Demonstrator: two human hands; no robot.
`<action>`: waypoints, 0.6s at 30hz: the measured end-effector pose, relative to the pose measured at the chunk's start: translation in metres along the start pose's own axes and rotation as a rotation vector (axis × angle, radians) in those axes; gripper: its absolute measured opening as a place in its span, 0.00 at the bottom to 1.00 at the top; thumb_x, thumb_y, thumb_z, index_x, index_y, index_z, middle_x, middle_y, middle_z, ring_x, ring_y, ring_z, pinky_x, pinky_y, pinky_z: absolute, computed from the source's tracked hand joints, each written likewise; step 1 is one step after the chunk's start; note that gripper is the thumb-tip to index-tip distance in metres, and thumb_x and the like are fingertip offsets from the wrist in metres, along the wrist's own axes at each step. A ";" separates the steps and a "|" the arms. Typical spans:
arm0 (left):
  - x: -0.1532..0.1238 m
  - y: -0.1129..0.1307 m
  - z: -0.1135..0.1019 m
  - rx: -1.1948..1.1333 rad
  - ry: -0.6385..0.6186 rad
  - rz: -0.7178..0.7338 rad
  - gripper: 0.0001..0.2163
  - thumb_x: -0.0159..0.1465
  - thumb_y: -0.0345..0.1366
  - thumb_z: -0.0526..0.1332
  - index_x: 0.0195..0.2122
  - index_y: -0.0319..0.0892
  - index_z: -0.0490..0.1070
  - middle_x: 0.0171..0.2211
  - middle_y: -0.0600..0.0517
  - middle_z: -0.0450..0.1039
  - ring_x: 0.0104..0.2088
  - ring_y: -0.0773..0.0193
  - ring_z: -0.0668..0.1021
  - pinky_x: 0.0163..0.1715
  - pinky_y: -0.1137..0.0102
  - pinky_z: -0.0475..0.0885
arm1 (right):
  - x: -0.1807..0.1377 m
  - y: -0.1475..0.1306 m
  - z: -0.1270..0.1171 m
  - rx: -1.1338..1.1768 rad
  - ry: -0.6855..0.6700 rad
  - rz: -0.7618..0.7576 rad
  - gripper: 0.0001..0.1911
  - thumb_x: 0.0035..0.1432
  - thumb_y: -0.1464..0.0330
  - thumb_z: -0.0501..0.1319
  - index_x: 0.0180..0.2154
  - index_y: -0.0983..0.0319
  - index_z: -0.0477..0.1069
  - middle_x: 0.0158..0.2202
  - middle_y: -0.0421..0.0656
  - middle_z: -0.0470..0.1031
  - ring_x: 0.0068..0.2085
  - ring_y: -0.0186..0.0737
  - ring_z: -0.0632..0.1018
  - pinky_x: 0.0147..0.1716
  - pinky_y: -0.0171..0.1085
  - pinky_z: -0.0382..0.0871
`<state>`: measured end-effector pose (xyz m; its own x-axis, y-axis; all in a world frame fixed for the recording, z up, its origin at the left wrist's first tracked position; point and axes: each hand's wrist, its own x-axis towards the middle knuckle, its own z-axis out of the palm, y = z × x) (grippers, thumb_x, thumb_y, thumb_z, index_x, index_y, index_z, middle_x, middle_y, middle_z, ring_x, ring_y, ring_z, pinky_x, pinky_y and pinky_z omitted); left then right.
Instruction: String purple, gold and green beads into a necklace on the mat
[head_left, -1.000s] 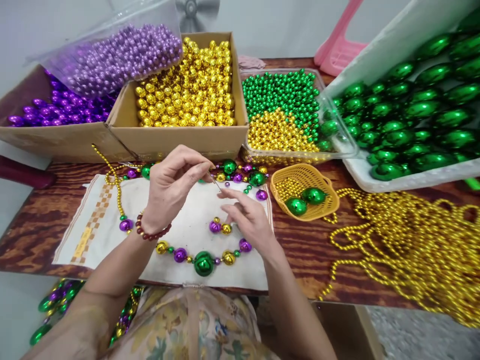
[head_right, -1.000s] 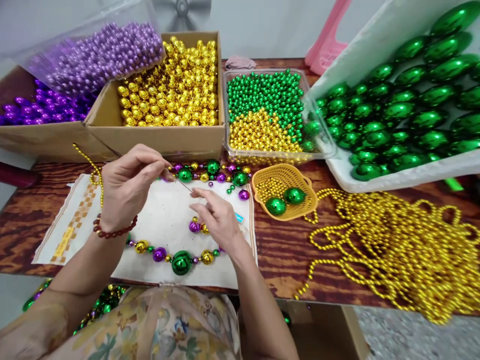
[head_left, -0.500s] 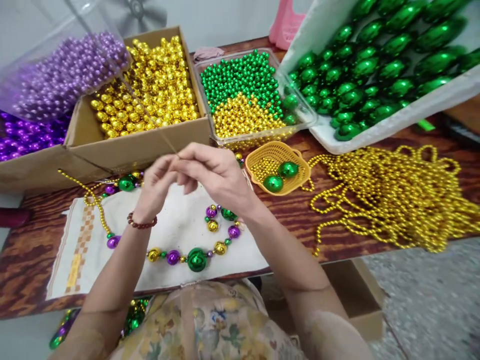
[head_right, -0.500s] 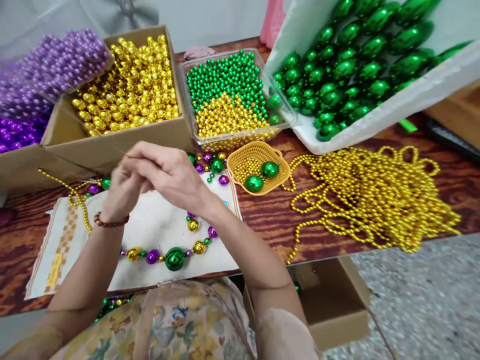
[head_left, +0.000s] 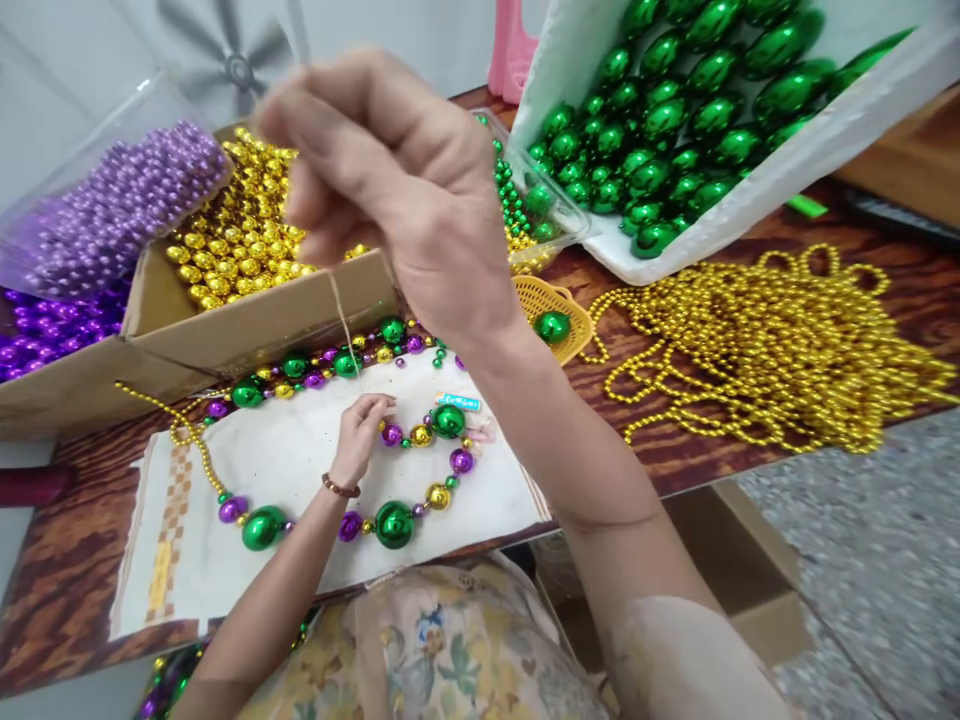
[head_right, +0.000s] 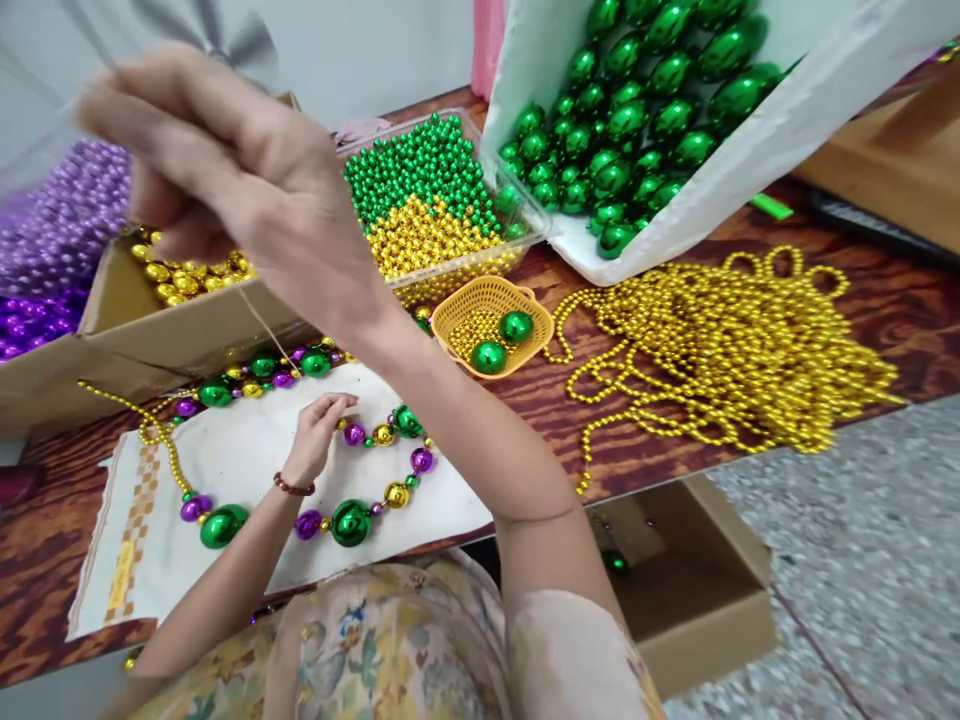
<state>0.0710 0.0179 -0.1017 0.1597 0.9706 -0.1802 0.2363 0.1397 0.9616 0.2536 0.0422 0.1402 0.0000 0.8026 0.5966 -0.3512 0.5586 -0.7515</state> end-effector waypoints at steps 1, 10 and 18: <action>-0.001 -0.005 -0.006 0.023 0.052 -0.017 0.15 0.61 0.47 0.62 0.36 0.38 0.76 0.39 0.46 0.77 0.39 0.59 0.77 0.43 0.65 0.71 | -0.009 0.003 -0.011 0.022 0.064 -0.019 0.08 0.66 0.69 0.53 0.39 0.65 0.68 0.22 0.24 0.67 0.23 0.18 0.73 0.26 0.19 0.69; -0.008 0.026 -0.035 0.502 0.145 0.312 0.21 0.64 0.43 0.61 0.57 0.43 0.68 0.56 0.42 0.70 0.57 0.50 0.71 0.58 0.53 0.64 | -0.160 0.078 -0.066 0.144 0.557 0.363 0.08 0.60 0.63 0.65 0.36 0.61 0.75 0.22 0.34 0.74 0.20 0.28 0.73 0.21 0.28 0.70; 0.068 0.106 0.103 0.678 -0.469 0.723 0.11 0.70 0.36 0.54 0.46 0.41 0.74 0.44 0.45 0.77 0.44 0.59 0.78 0.47 0.65 0.71 | -0.228 0.104 -0.023 0.354 0.576 0.420 0.08 0.60 0.62 0.65 0.35 0.60 0.77 0.23 0.38 0.76 0.22 0.33 0.75 0.24 0.32 0.70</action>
<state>0.2053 0.0783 -0.0332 0.7877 0.5887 0.1817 0.3950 -0.7089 0.5843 0.2392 -0.0780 -0.0803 0.2518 0.9674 -0.0286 -0.7056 0.1633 -0.6895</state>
